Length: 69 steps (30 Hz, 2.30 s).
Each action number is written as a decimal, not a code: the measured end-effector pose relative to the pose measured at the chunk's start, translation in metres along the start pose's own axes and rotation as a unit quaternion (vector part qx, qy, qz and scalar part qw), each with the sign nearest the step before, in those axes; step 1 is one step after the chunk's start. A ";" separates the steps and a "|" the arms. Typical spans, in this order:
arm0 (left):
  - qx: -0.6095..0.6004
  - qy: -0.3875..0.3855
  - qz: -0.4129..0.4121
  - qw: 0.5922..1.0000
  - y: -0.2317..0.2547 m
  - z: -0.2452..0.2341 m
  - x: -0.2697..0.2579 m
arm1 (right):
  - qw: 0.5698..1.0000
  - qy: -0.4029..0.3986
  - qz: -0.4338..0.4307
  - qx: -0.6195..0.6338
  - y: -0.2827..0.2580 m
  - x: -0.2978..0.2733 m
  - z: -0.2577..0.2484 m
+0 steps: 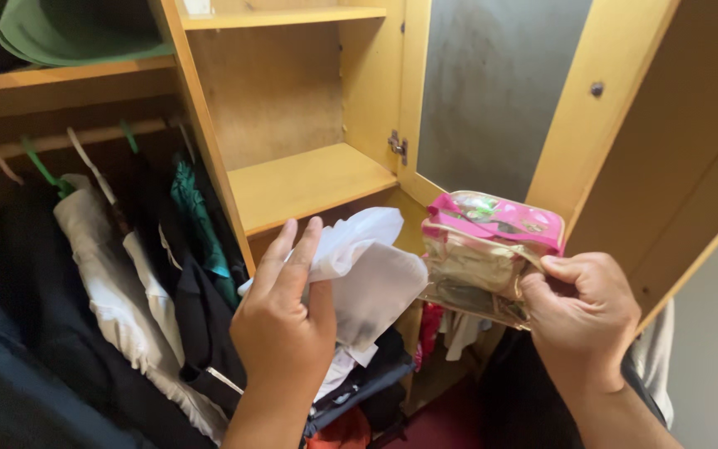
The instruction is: The person removes items from a wooden wardrobe shelf, including a green plastic bag, a white plastic bag, and a pink zippered pouch, then places them on a nearby bed. The person also picks up a blue product box from the bed and returns it to the shelf.
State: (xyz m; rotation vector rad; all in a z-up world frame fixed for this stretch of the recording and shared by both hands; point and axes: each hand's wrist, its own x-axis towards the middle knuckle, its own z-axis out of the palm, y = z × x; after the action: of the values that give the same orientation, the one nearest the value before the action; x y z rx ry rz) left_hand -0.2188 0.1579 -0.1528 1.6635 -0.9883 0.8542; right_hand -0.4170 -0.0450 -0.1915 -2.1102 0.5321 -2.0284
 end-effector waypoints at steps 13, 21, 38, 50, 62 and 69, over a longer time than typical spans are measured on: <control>-0.105 -0.005 0.007 0.994 0.072 0.024 -0.027 | 0.994 0.042 -0.014 -0.095 0.002 -0.009 -0.104; -0.179 -0.036 0.013 0.983 0.172 0.043 -0.074 | 0.987 0.069 0.001 -0.144 0.015 -0.021 -0.229; -0.382 -0.151 0.044 0.911 0.393 0.060 -0.175 | 0.921 0.154 0.053 -0.354 -0.014 -0.064 -0.510; -0.501 -0.248 0.103 0.823 0.494 0.110 -0.210 | 0.832 0.212 0.046 -0.511 -0.041 -0.110 -0.597; -0.627 -0.385 0.145 0.662 0.566 0.115 -0.272 | 0.707 0.305 0.111 -0.628 -0.104 -0.180 -0.624; -0.684 -0.417 0.179 0.572 0.603 0.077 -0.310 | 0.647 0.334 0.114 -0.676 -0.165 -0.209 -0.647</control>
State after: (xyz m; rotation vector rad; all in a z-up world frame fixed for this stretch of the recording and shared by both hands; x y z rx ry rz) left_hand -0.8877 0.0372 -0.2137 0.3119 -1.9221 -0.6609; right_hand -1.0376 0.2641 -0.2861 -1.1588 2.9740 -2.3746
